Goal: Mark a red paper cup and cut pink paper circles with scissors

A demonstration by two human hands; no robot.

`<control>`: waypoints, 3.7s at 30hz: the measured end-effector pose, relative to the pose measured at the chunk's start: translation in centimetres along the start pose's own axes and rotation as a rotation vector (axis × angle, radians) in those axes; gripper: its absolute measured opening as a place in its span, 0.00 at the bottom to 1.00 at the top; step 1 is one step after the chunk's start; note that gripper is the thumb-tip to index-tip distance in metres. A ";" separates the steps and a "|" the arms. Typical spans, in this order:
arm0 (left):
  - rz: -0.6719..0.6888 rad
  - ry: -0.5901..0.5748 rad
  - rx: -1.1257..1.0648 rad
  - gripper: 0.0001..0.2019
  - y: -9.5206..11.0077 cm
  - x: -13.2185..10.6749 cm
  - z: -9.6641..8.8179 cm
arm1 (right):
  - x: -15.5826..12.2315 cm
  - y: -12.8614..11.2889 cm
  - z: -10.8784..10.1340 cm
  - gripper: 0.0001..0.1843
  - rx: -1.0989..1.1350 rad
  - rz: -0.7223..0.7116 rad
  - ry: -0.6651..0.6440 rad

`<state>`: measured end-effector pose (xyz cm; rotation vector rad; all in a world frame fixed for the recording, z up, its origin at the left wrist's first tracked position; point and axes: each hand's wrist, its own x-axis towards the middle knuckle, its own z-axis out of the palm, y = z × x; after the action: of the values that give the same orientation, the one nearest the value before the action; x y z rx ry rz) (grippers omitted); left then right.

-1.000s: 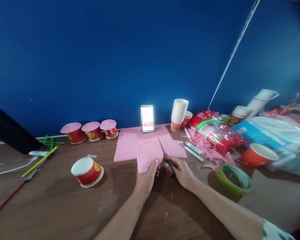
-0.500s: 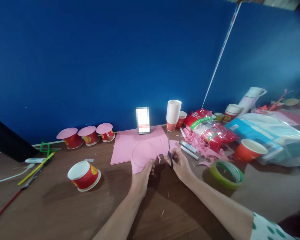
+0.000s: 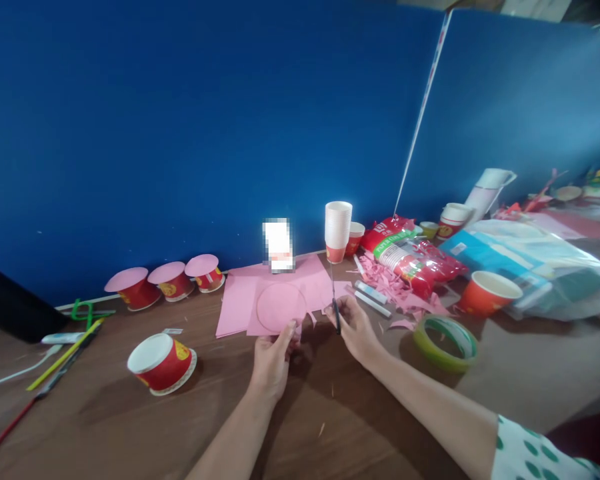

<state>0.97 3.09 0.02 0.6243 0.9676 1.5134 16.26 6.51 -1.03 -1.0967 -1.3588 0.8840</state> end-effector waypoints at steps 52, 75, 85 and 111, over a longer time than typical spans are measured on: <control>-0.071 -0.028 -0.033 0.11 -0.3 0.4 -0.5 | -0.8 -0.8 0.6 0.21 0.069 0.107 -0.170; -0.061 -0.005 -0.034 0.12 -0.2 0.3 -0.4 | -1.1 -0.6 -0.1 0.24 0.019 0.031 -0.231; -0.059 -0.021 -0.036 0.12 -0.6 0.6 -0.6 | -1.1 -0.6 0.1 0.20 0.014 0.069 -0.220; -0.075 -0.011 -0.033 0.12 -0.6 0.5 -0.7 | -1.1 -0.1 0.2 0.18 0.023 0.102 -0.301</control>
<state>0.63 3.44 -0.89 0.5663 0.9461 1.4557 16.02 5.42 -1.26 -1.0517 -1.5437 1.1733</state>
